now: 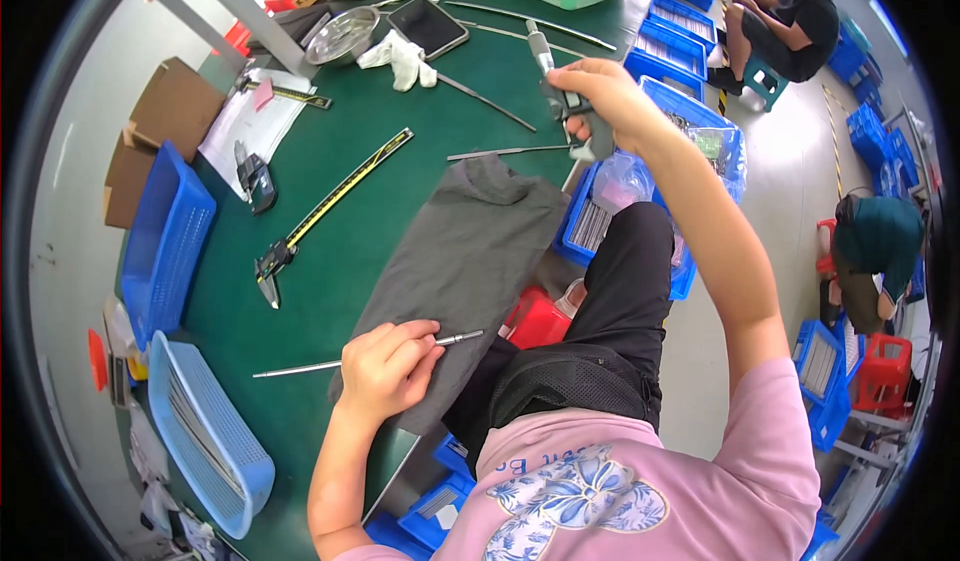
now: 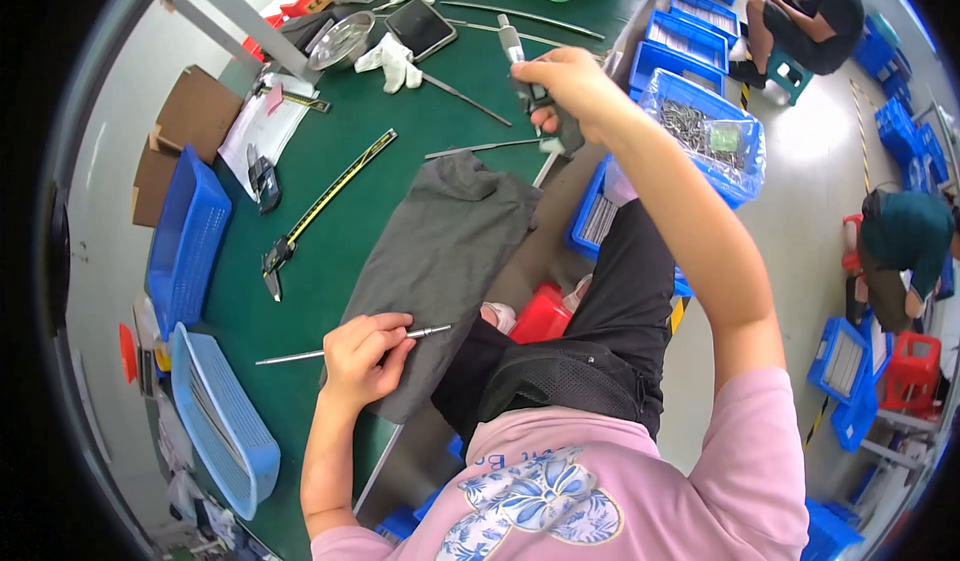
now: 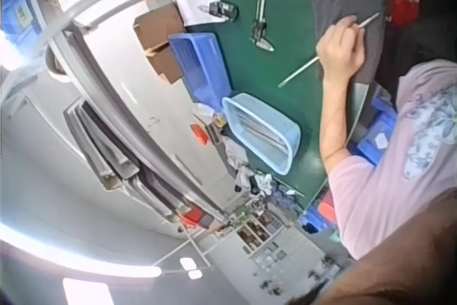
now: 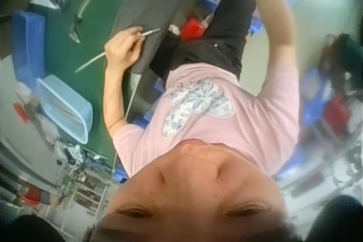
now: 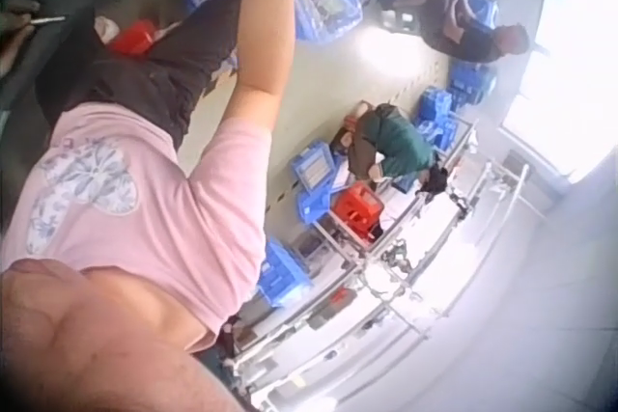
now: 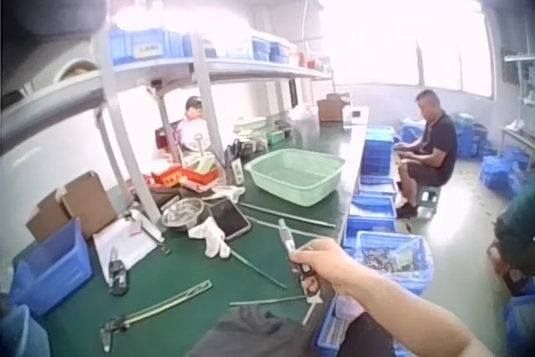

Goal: The recorder uses a metal file to smooth the end of a rod and then verifies the dimensions using a digital micrometer.

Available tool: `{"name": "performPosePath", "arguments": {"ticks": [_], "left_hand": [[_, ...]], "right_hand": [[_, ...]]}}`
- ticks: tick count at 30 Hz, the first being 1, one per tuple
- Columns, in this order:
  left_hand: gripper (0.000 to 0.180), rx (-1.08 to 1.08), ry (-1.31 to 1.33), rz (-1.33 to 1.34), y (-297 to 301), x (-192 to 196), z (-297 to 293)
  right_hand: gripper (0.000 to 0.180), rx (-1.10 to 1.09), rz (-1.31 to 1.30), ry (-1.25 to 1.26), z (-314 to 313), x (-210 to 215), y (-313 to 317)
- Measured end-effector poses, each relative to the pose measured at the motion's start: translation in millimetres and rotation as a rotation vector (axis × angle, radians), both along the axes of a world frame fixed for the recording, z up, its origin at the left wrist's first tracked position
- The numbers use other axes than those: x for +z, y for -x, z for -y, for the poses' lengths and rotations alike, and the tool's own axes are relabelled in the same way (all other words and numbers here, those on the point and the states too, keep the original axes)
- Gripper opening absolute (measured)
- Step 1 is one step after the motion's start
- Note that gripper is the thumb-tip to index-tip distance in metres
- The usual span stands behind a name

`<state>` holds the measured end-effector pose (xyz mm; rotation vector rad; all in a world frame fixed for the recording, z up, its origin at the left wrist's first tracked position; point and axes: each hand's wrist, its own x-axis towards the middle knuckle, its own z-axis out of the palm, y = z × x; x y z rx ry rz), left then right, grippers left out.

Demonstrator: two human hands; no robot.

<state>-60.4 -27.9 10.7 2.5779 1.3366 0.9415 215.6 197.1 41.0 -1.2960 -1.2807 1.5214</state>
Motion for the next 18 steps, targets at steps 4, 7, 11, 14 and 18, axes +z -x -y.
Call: {"name": "performPosePath", "arguments": {"ticks": [4, 7, 11, 14, 18], "left_hand": [[0.018, -0.012, -0.065, -0.067, 16, -4, -2], [0.019, -0.001, -0.065, -0.099, 34, -3, -5], [0.019, 0.026, 0.028, -0.035, 43, -3, -6], [0.018, 0.050, 0.088, 0.121, 39, 0, -4], [0.016, 0.127, 0.141, 0.096, 23, 14, -3]], "right_hand": [[0.034, -0.043, 0.297, -0.137, -39, -8, 7], [0.038, -0.048, 0.277, -0.114, -58, -17, 11], [0.036, -0.061, 0.345, -0.149, -69, -22, 21], [0.043, -0.032, 0.574, -0.206, -70, -19, 24], [0.064, -0.064, 0.988, -0.576, -78, -24, 24]]}}
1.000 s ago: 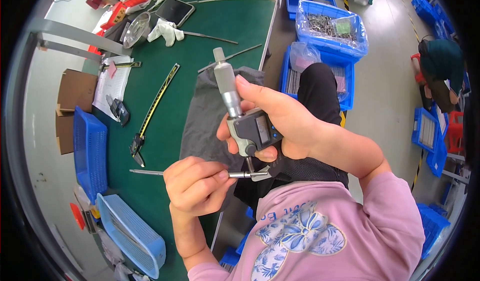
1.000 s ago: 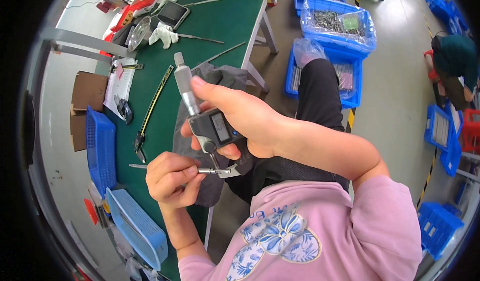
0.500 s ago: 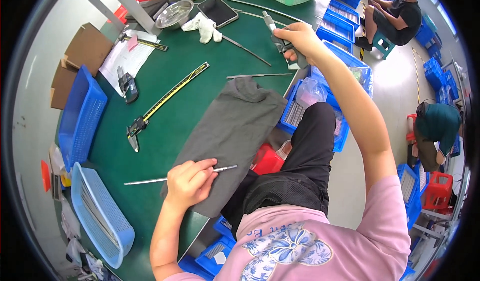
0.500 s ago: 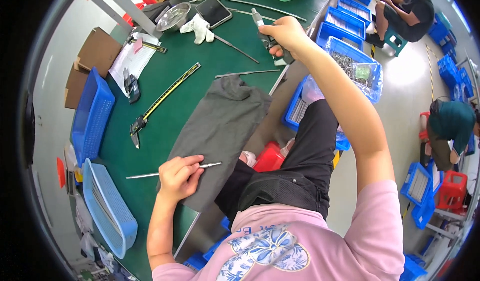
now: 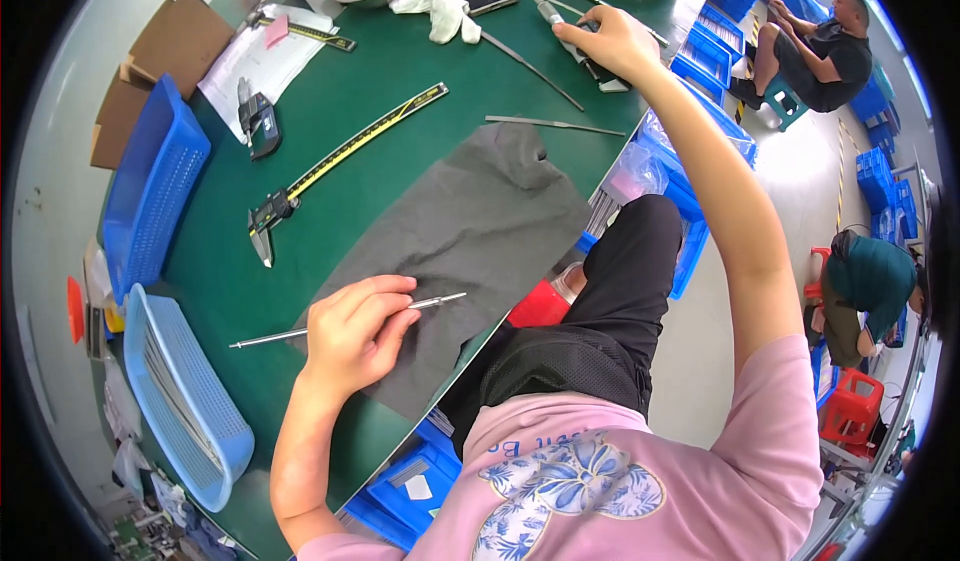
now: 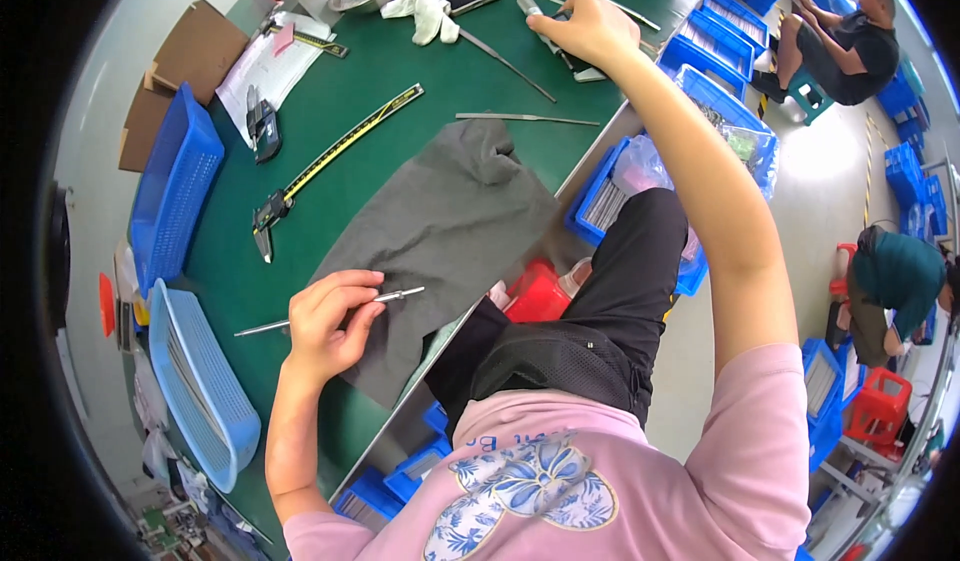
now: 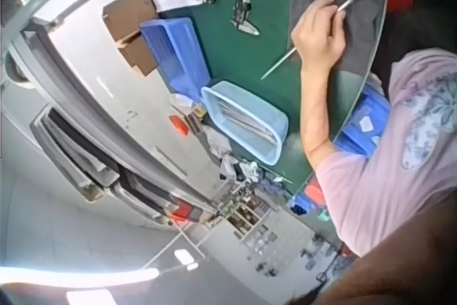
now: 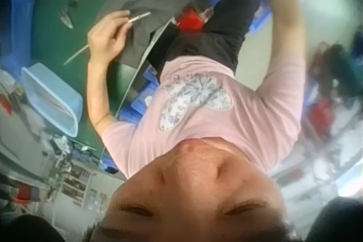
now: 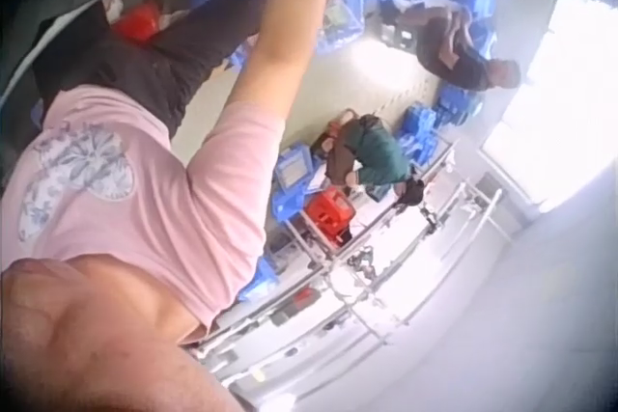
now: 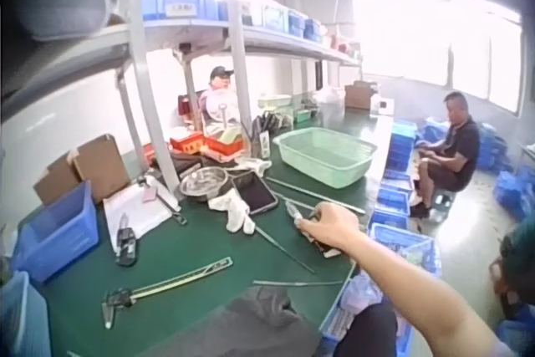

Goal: The recorder uses a metal file to smooth the end of a rod and then verifies the dimensions using a digital micrometer.

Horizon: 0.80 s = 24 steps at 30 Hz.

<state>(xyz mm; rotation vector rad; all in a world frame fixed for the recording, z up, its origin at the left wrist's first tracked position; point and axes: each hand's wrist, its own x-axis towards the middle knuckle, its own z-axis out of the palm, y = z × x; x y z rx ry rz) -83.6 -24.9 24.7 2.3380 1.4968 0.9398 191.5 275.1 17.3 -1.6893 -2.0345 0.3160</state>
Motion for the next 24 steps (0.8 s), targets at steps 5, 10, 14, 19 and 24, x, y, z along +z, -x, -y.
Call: {"name": "performPosePath", "arguments": {"ticks": [5, 10, 14, 19, 24], "left_hand": [[0.017, -0.111, -0.010, -0.048, -10, -4, 19], [0.017, -0.133, 0.033, -0.017, -15, -11, 30], [0.016, -0.097, 0.027, -0.001, -23, -1, 26], [0.012, 0.082, 0.034, 0.042, -46, 2, 1], [0.014, 0.004, -0.032, 0.087, -65, -16, -17]], "right_hand": [[0.052, 0.111, 0.127, -0.192, -7, -13, 2], [0.044, 0.198, 0.177, -0.258, -20, -9, -5], [0.033, 0.371, 0.043, -0.557, -3, 2, -7], [0.020, 1.057, -0.079, -0.403, 114, 15, 1], [0.013, 0.846, -0.081, -0.387, 112, -2, -10]]}}
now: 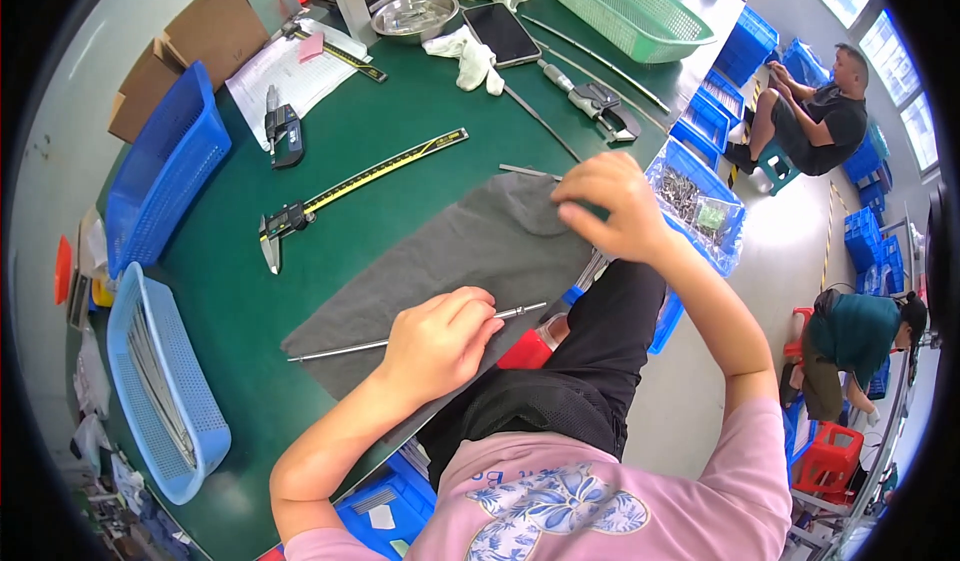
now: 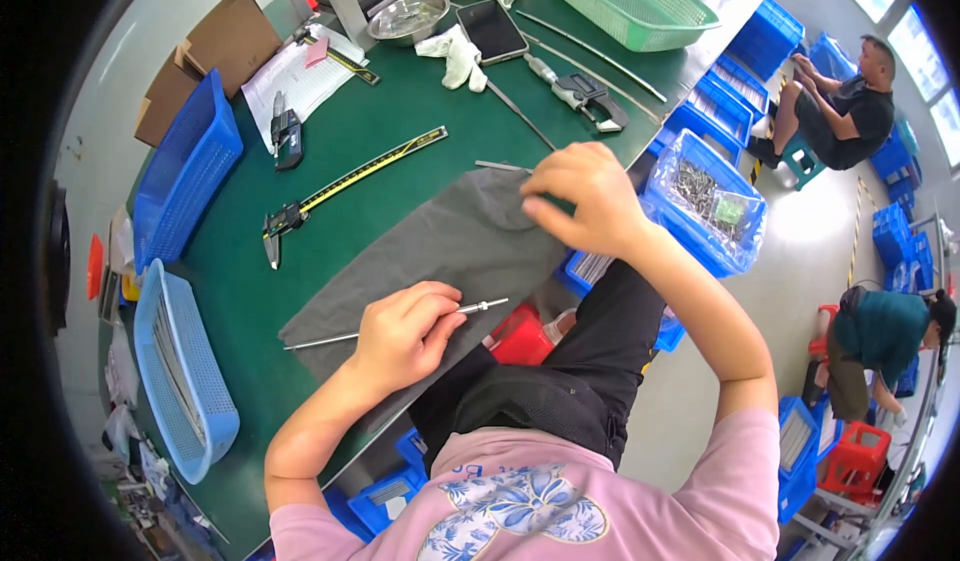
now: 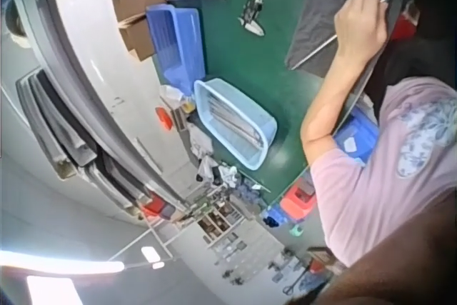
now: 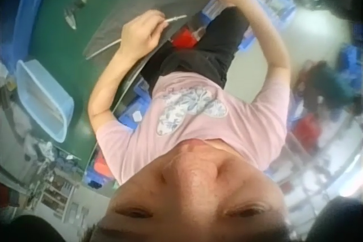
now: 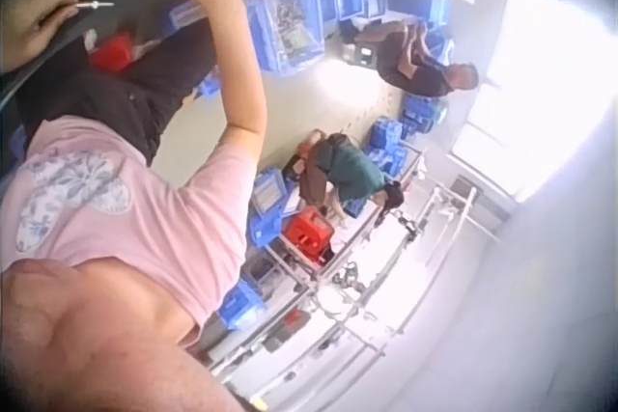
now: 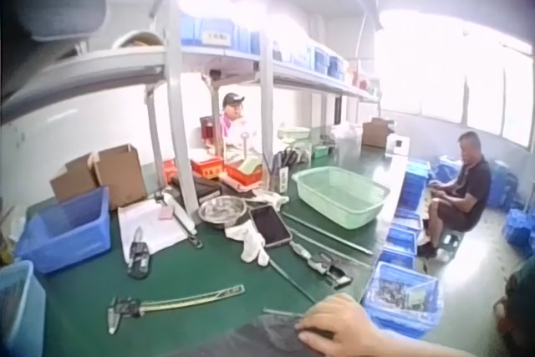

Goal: The recorder uses a metal file to smooth the end of a rod and then verifies the dimensions using a digital micrometer.

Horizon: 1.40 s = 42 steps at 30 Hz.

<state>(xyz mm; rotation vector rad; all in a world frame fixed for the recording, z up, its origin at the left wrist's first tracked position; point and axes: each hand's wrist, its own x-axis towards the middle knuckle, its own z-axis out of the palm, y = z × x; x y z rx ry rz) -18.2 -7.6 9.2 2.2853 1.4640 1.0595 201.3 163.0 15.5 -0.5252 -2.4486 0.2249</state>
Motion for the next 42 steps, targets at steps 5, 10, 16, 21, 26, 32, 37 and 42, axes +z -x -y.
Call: {"name": "performPosePath", "arguments": {"ticks": [5, 10, 16, 21, 26, 32, 37, 42], "left_hand": [[0.016, 0.062, -0.093, -0.099, -7, -3, 3], [0.016, 0.069, -0.149, -0.184, -17, -3, 1], [0.019, 0.085, -0.109, -0.114, -15, -4, -6], [0.016, 0.071, -0.016, -0.106, -13, 2, -9], [0.013, 0.074, -0.007, -0.069, -15, 1, -14], [0.013, 0.077, -0.027, -0.002, -19, -5, -15], [0.013, 0.090, 0.004, 0.025, -19, -5, -14], [0.013, 0.093, 0.011, 0.048, -19, -6, -16]], "right_hand": [[0.015, -0.412, -0.052, -0.017, -45, -12, 38], [0.011, -0.635, 0.351, -0.163, -72, -11, 63], [0.014, -0.573, 0.199, 0.165, -27, 19, 32], [0.009, -0.507, -0.279, 0.789, 73, 18, -19], [0.015, -0.322, -0.304, 0.766, 164, -15, -4], [0.020, -0.271, -0.429, 0.993, 182, -35, 15], [0.011, -0.289, -0.360, 1.036, 180, -33, 14], [0.011, -0.268, -0.346, 1.081, 176, -33, 12]]}}
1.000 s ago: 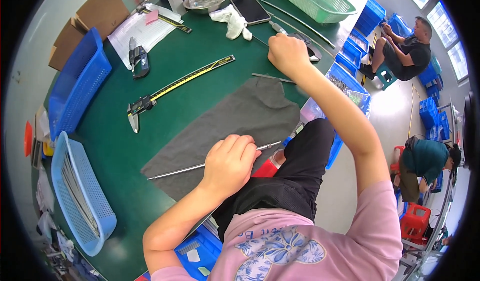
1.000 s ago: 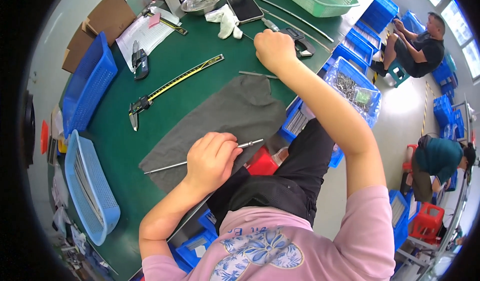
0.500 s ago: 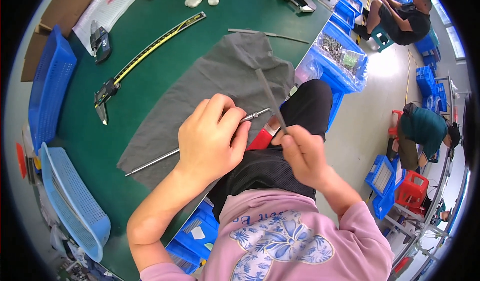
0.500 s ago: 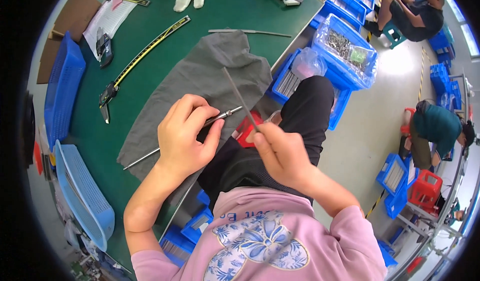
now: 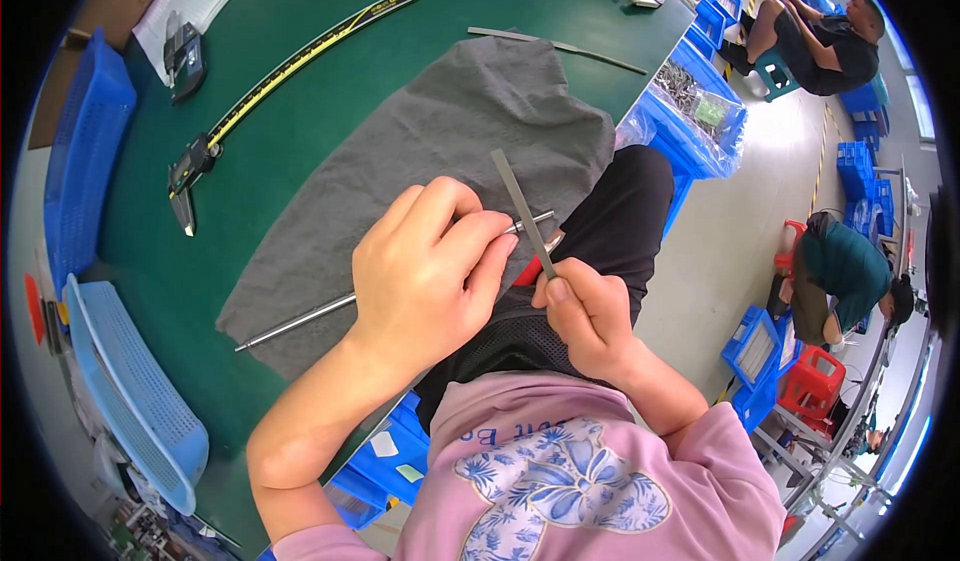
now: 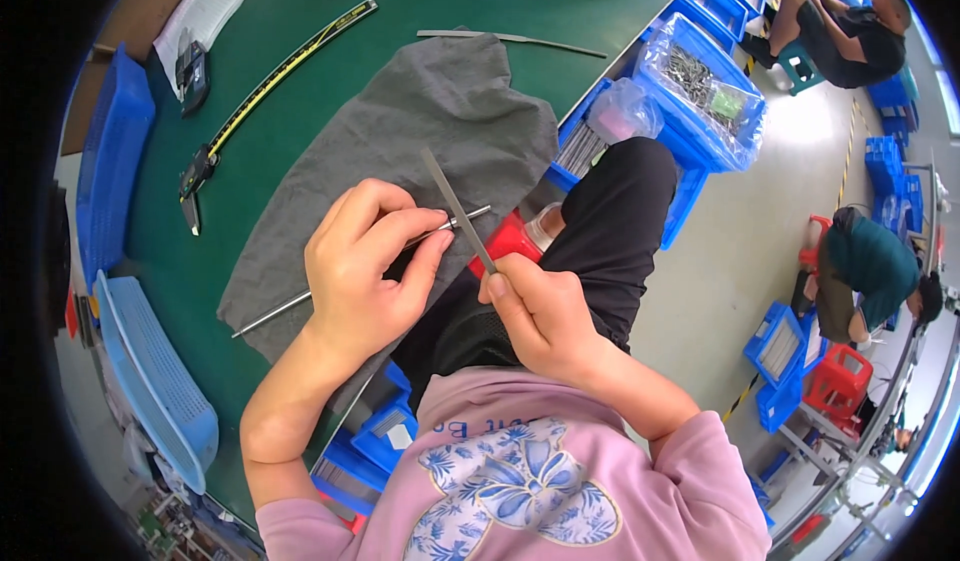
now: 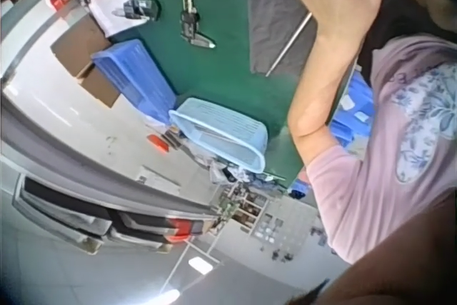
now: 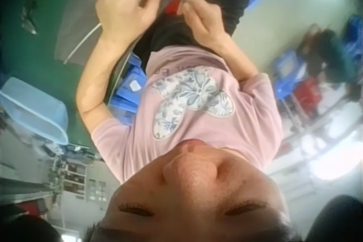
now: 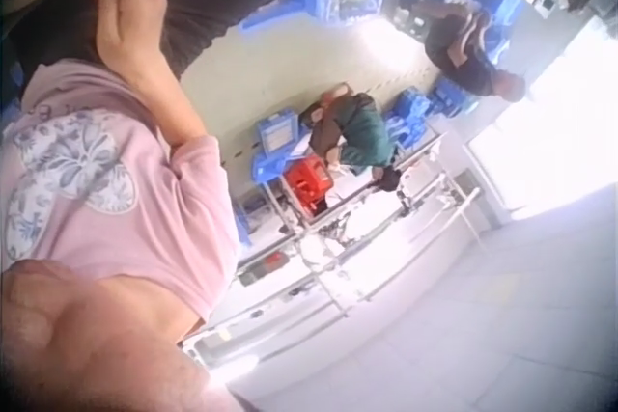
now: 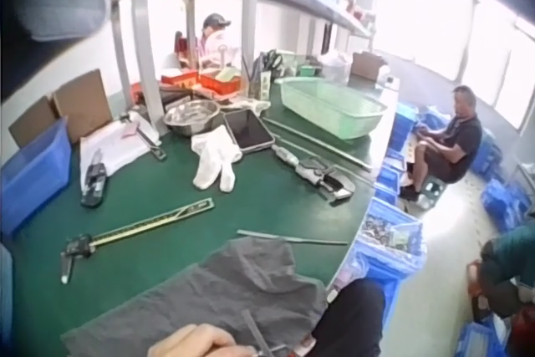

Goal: The recorder uses a metal file to smooth the end of a rod and then verifies the dimensions using a digital micrometer.

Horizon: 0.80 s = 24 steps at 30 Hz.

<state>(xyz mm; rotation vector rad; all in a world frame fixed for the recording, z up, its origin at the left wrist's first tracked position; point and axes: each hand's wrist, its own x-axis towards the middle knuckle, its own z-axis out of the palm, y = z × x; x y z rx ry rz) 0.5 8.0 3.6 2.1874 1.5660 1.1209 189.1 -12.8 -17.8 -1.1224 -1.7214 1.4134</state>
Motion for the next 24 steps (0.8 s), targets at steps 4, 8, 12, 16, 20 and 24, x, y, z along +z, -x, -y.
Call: {"name": "performPosePath", "arguments": {"ticks": [4, 8, 12, 16, 20, 24], "left_hand": [[0.012, -0.018, 0.013, 0.017, 1, -1, 0], [0.017, -0.033, 0.042, 0.069, 0, 1, -1], [0.017, -0.060, 0.035, 0.101, -1, 0, -2], [0.016, -0.084, 0.050, 0.157, -1, -3, -4], [0.017, -0.087, 0.066, 0.188, -1, -3, -3], [0.017, -0.094, 0.065, 0.181, -1, -3, -4]], "right_hand": [[0.012, 0.004, 0.011, -0.016, -3, 1, 0], [0.012, 0.012, 0.021, -0.025, -3, -1, -2], [0.011, 0.008, 0.029, -0.031, -5, 0, -1], [0.012, -0.018, 0.089, -0.047, -5, 3, 3], [0.012, -0.041, 0.114, -0.047, -4, 6, 5], [0.013, -0.041, 0.128, -0.041, -6, 10, 8]]}}
